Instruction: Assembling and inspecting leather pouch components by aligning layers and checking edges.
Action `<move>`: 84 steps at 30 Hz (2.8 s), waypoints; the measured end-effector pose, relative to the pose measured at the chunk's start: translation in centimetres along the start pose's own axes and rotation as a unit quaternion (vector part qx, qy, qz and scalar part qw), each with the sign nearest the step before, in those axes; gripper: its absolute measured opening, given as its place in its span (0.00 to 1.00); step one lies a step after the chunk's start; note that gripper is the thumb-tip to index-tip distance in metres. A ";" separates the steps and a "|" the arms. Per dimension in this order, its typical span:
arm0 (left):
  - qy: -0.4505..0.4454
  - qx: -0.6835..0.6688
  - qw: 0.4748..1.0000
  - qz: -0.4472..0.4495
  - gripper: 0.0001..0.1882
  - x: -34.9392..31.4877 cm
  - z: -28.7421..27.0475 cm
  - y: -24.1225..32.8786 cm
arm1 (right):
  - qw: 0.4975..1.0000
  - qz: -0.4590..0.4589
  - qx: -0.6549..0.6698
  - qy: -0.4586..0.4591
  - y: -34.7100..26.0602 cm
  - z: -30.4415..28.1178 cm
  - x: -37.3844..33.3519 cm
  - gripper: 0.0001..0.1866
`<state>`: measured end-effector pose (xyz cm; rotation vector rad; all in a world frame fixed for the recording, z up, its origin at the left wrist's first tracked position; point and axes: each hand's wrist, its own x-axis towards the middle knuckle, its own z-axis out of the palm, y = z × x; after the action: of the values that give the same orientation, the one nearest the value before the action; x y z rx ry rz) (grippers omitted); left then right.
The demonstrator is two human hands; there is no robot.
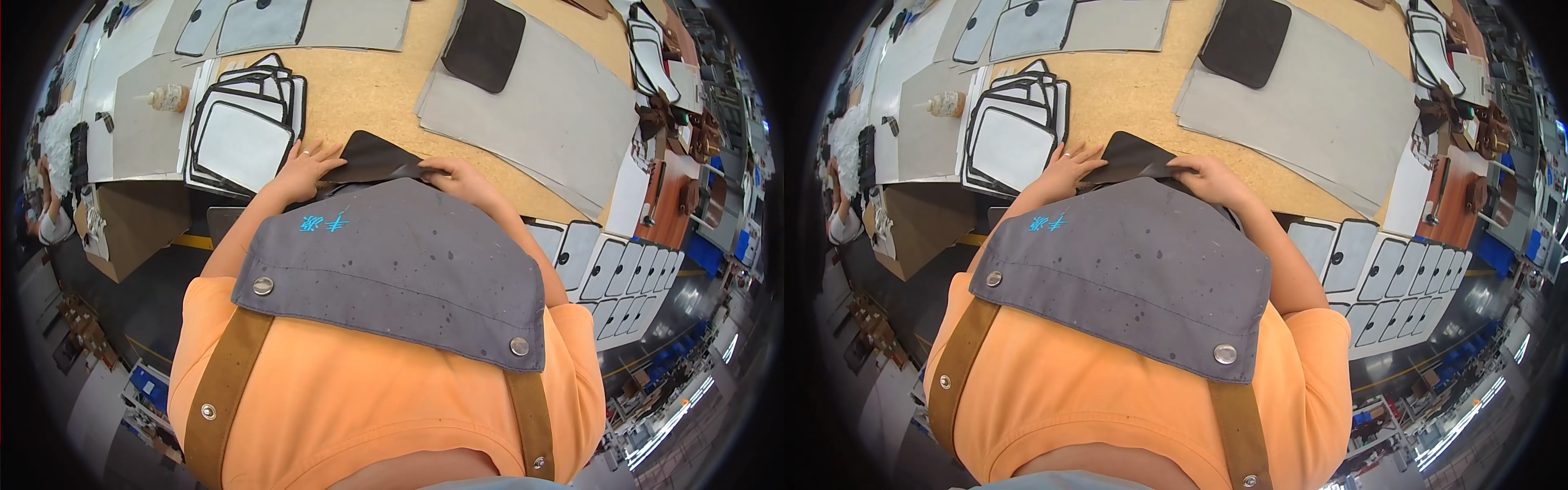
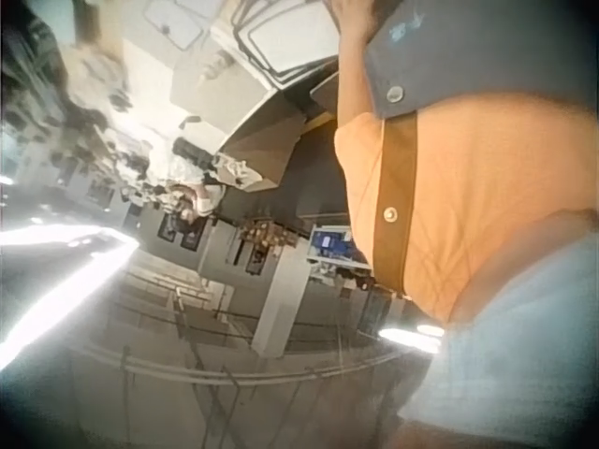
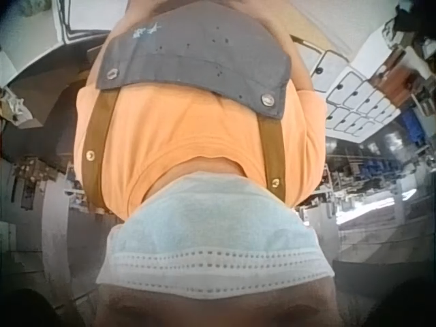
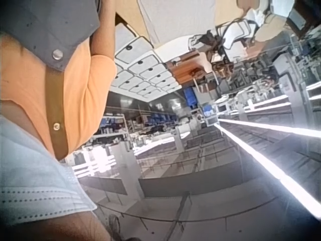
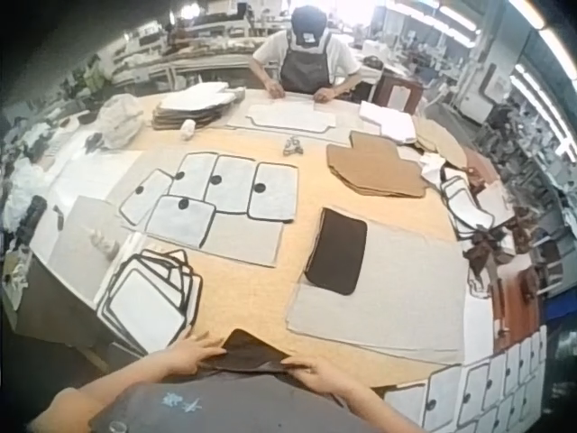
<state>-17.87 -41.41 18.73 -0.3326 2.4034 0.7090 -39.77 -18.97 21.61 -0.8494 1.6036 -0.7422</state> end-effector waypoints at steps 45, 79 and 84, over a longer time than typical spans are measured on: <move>0.347 -0.338 0.867 -0.116 0.25 3.4 -0.3 0.8 | 0.949 -0.118 -0.259 0.138 4.1 2.7 5.3 0.14; 0.266 -0.415 0.842 0.219 0.18 5.5 -0.7 8.4 | 0.968 0.031 -0.206 0.138 -6.9 -2.1 -2.8 0.14; 0.183 -0.687 0.703 0.021 0.11 5.3 0.8 5.9 | 0.986 0.036 -0.090 0.134 -3.6 -2.8 -1.5 0.13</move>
<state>-23.97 -36.45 17.34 -1.0533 1.6545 2.5675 -41.80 -19.55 25.90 -0.8413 1.9543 -0.6895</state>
